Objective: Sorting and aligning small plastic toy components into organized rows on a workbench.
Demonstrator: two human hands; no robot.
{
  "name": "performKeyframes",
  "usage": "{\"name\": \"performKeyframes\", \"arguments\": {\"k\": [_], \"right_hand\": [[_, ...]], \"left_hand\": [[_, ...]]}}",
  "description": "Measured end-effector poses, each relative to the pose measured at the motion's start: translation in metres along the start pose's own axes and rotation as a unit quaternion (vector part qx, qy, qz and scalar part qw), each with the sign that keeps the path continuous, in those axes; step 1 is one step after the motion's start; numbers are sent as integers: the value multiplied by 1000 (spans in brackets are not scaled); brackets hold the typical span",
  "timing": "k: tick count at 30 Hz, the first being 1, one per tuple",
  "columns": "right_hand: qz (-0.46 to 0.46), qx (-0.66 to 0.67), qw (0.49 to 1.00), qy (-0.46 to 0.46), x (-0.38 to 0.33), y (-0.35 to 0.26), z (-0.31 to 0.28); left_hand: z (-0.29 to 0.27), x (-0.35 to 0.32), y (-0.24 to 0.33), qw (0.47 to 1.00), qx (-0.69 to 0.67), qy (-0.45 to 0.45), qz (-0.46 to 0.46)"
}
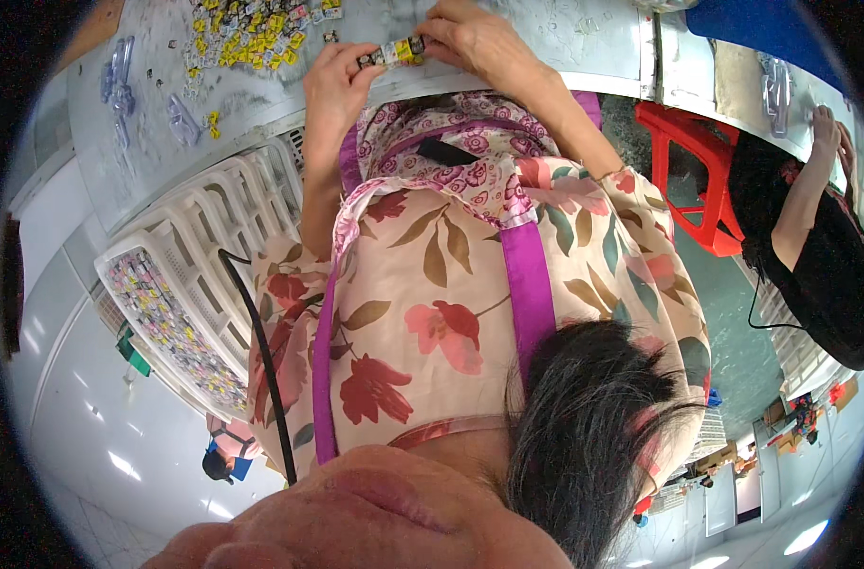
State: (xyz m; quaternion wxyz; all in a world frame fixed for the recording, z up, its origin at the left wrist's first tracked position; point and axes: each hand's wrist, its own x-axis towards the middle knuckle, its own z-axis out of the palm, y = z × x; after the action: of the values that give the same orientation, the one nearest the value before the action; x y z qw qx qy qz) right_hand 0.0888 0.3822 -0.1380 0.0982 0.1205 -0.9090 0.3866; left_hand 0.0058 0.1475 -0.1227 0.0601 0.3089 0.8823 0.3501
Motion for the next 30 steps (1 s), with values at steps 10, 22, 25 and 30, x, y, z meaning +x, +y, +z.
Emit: {"name": "performKeyframes", "arguments": {"k": [10,22,25,30], "right_hand": [[-7,-16,1000,-6,-15,-10,27],[-20,-19,1000,13,-21,-8,32],[-19,-16,1000,13,-21,-10,31],[-26,-17,999,28,-24,-6,35]], "left_hand": [[-2,-29,-3,994,-41,-70,-76],[3,-33,-7,993,-67,-14,-92],[5,-34,-9,994,-65,-4,-86],[4,-36,-9,997,-68,1,-44]]}}
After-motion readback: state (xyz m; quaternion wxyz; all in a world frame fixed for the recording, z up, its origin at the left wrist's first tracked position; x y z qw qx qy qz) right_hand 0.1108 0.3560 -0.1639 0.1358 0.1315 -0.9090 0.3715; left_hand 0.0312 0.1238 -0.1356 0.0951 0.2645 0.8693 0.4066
